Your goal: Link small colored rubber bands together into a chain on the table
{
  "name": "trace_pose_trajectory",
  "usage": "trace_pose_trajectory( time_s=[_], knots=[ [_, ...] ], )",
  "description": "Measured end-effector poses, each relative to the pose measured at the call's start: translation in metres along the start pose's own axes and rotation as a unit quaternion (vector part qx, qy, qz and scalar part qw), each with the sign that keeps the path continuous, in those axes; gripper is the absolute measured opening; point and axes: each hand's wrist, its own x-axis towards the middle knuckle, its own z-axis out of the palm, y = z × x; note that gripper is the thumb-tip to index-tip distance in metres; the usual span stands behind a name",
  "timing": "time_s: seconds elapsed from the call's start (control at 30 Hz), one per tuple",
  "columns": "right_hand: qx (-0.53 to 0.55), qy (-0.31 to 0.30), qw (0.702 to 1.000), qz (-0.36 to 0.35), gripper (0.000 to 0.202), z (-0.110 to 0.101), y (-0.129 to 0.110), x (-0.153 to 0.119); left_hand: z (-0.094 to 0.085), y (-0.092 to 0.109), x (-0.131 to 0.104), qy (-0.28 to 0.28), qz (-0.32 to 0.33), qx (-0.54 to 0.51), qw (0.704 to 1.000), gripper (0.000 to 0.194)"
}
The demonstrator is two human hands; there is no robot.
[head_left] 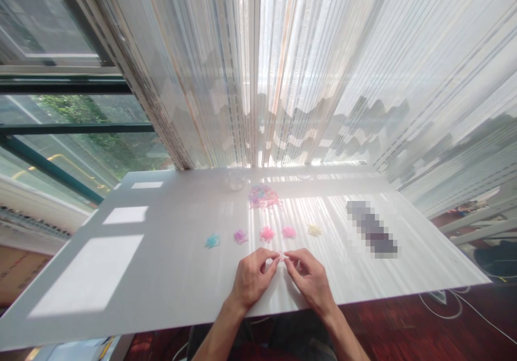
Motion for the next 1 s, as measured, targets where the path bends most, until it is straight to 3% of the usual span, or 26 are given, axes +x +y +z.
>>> trace_pose_trajectory(
  time_s=[1.0],
  knots=[
    [0.014, -0.002, 1.000, -0.005, 0.017, 0.0014, 0.0011, -0.0018, 0.0012, -0.0053, -0.0003, -0.007, -0.010, -0.011, 1.000, 0.008]
  ],
)
